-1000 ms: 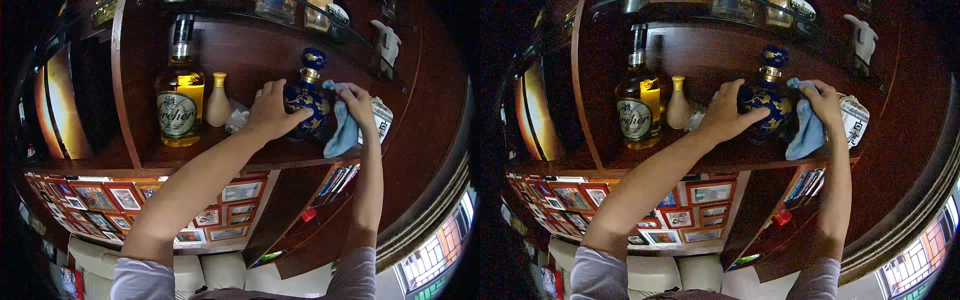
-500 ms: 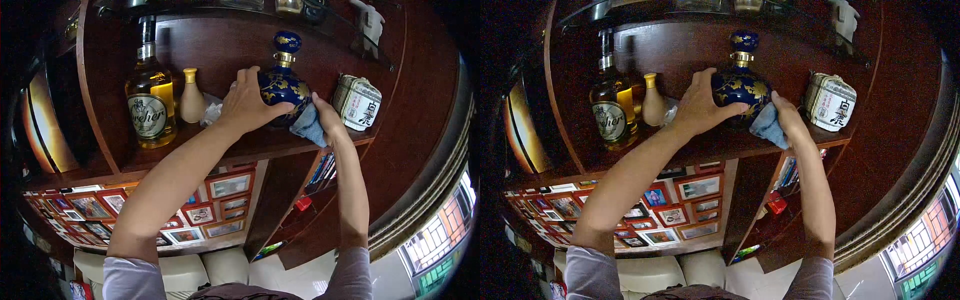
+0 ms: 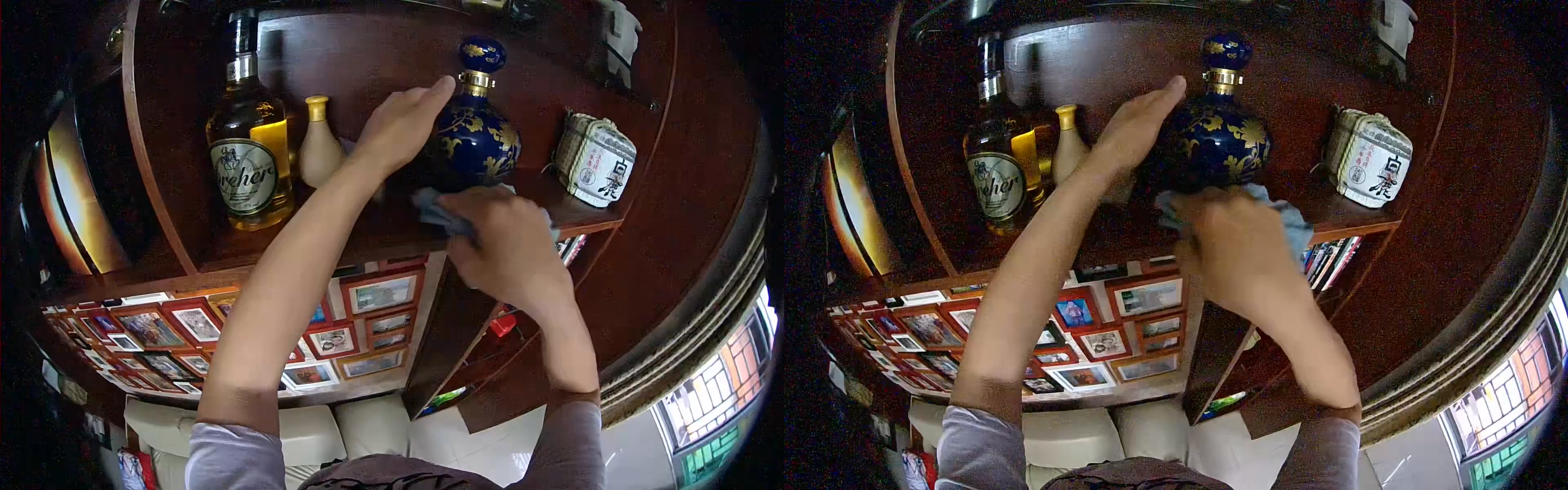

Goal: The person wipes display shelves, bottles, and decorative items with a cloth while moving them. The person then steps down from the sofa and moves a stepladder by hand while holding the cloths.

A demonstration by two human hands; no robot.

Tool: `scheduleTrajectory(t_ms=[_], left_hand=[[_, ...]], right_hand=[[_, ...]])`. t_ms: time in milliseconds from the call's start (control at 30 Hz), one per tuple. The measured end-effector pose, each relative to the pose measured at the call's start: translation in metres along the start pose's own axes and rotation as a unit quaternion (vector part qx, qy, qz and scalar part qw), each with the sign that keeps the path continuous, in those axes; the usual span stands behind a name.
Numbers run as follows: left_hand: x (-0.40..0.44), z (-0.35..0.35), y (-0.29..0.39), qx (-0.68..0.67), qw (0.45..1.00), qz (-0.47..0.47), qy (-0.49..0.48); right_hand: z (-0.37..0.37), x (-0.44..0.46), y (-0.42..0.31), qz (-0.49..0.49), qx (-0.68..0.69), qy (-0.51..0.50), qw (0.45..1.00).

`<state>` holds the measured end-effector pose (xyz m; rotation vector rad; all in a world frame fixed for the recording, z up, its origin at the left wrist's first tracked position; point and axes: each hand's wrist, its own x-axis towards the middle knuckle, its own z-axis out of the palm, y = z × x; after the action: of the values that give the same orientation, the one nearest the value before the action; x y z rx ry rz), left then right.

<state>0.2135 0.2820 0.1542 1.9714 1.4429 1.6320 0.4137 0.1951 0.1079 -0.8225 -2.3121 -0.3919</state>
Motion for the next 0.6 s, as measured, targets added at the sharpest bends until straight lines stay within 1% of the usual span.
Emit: scheduleTrajectory(t_ms=[33,100,167,233,267,333,367,400,467,500,567,600], left_hand=[[-0.001,0.002,0.001,-0.007,1.000,0.011,-0.003],[-0.003,0.004,0.004,-0.014,1.000,0.023,-0.016],[-0.006,-0.002,0.006,-0.045,0.999,-0.011,-0.022],[-0.006,-0.003,0.003,-0.061,0.997,-0.027,-0.035],[-0.005,-0.003,0.001,-0.053,0.998,0.000,-0.038],[-0.005,0.000,-0.005,-0.038,0.997,0.050,-0.043],[-0.007,0.002,-0.008,-0.039,0.997,0.049,-0.051],[-0.007,0.005,-0.013,-0.013,0.997,0.057,-0.047],[-0.004,0.007,-0.020,0.037,0.996,0.075,-0.028],[-0.004,0.008,-0.019,0.036,0.996,0.076,-0.024],[-0.010,0.012,-0.016,0.070,0.994,0.090,-0.001],[-0.012,0.013,-0.015,0.088,0.991,0.097,0.009]], right_hand=[[0.009,0.009,-0.010,-0.029,-0.010,0.004,1.000],[0.034,0.031,-0.016,-0.051,-0.039,-0.046,0.997],[0.046,0.054,-0.022,-0.002,-0.048,-0.077,0.996],[0.063,0.073,-0.011,-0.053,-0.025,-0.088,0.994],[0.067,0.079,-0.008,-0.044,-0.025,-0.087,0.995],[0.070,0.086,-0.010,-0.049,-0.049,-0.120,0.990],[0.070,0.084,-0.009,-0.053,-0.060,-0.135,0.988],[0.064,0.080,-0.006,-0.046,-0.060,-0.135,0.988],[0.039,0.070,0.004,-0.014,-0.018,-0.188,0.982],[0.028,0.065,0.011,-0.002,0.001,-0.214,0.977],[0.012,0.045,0.035,-0.018,0.066,-0.170,0.983],[0.000,0.038,0.043,0.025,0.096,-0.195,0.976]])
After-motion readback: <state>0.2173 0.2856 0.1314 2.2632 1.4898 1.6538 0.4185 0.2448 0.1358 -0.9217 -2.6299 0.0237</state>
